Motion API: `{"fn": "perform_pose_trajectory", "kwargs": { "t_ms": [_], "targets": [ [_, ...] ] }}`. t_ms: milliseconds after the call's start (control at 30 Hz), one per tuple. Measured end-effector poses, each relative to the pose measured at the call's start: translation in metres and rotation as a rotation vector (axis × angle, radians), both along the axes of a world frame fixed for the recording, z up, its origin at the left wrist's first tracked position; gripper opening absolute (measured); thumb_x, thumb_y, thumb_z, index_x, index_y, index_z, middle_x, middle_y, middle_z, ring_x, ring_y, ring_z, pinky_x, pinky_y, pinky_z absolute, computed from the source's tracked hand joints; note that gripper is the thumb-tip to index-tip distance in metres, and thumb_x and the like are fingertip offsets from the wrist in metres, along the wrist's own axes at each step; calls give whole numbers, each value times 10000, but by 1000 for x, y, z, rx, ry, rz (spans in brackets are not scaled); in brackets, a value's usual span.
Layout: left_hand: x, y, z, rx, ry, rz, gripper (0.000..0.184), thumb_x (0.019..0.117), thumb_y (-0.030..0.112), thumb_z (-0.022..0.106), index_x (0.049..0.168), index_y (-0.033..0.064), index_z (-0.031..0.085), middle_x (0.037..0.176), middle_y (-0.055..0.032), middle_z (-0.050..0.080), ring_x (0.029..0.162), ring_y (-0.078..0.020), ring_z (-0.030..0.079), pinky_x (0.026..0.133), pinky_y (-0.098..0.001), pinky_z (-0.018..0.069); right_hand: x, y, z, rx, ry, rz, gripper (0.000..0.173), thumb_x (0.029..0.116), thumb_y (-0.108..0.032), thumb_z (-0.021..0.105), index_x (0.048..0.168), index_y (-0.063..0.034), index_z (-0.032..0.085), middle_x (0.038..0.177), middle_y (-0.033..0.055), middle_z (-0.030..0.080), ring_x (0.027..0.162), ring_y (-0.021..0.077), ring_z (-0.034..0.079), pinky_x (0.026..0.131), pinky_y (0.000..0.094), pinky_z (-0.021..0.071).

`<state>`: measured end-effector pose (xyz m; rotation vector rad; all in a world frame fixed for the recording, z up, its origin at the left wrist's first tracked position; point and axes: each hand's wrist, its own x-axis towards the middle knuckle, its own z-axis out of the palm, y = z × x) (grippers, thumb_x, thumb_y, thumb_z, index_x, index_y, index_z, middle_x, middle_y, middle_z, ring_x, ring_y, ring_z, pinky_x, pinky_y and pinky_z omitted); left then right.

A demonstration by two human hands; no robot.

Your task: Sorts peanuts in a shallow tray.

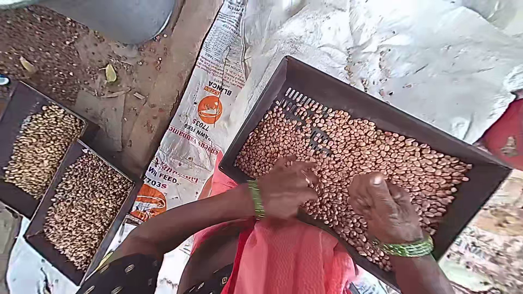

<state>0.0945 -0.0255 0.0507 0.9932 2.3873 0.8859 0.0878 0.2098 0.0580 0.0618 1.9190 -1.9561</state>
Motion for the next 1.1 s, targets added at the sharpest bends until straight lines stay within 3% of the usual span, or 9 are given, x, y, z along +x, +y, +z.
{"fn": "perform_pose_trajectory", "kwargs": {
  "t_ms": [67,133,267,500,633,800,933,1033,1100],
  "targets": [
    [-4,-44,2,-35,323,302,177,939,113,634,1031,148,782,1244,-78,709,1289,-346,574,1006,-608,437,-6,-11,-3,-34,1,47,455,1006,-557,554,624,-315,507,539,-195,397,448,-72,341,421,115,270],
    [-16,-78,5,-207,481,467,172,977,142,624,1054,132,778,1324,-101,668,1338,-388,522,1037,-649,370,-10,-18,-4,-64,-6,66,457,1006,-546,563,619,-307,509,534,-189,401,442,-73,340,415,112,268],
    [-26,-99,-14,-401,534,433,209,1007,272,608,964,163,781,1555,-82,511,1517,-421,303,1154,-735,107,-9,-24,-3,-67,-13,82,464,1016,-533,550,620,-297,500,530,-181,390,440,-68,335,418,112,261],
    [-26,-90,-36,-425,499,427,165,967,244,652,992,149,786,1584,-64,481,1538,-417,262,1158,-733,91,3,-18,-7,-34,-49,75,483,1037,-523,513,615,-289,487,520,-169,394,431,-54,338,416,123,272],
    [-31,-91,-36,-360,442,444,178,940,212,631,961,103,770,1557,-65,513,1530,-407,287,1174,-723,87,2,-36,-16,371,195,240,389,1070,-373,493,789,-134,614,594,-101,471,494,-20,425,472,180,375],
    [-31,-111,1,-204,389,614,157,936,272,660,924,132,730,1469,-82,579,1412,-391,428,1081,-638,281,2,-83,-27,788,586,470,237,1040,-182,560,1119,-34,727,772,141,717,615,324,703,534,509,564],
    [-30,-140,20,-40,348,730,210,988,236,628,1040,48,706,1210,-146,688,1081,-221,669,920,-405,537,3,-112,-42,1069,836,644,247,944,-10,612,1177,-22,692,730,155,670,569,342,676,429,442,502],
    [-27,-148,22,-27,302,753,194,993,187,619,1066,15,669,946,-141,701,765,-186,674,718,-353,564,3,-121,-44,1079,772,672,175,970,-25,595,1111,6,694,778,179,694,624,361,706,479,470,540],
    [-26,-142,22,-23,262,676,187,985,148,632,1111,14,664,947,-119,719,777,-191,690,738,-374,581,-2,-118,-36,882,511,610,229,1039,-155,550,1126,0,695,764,159,706,644,331,714,559,481,568]
  ]
}}
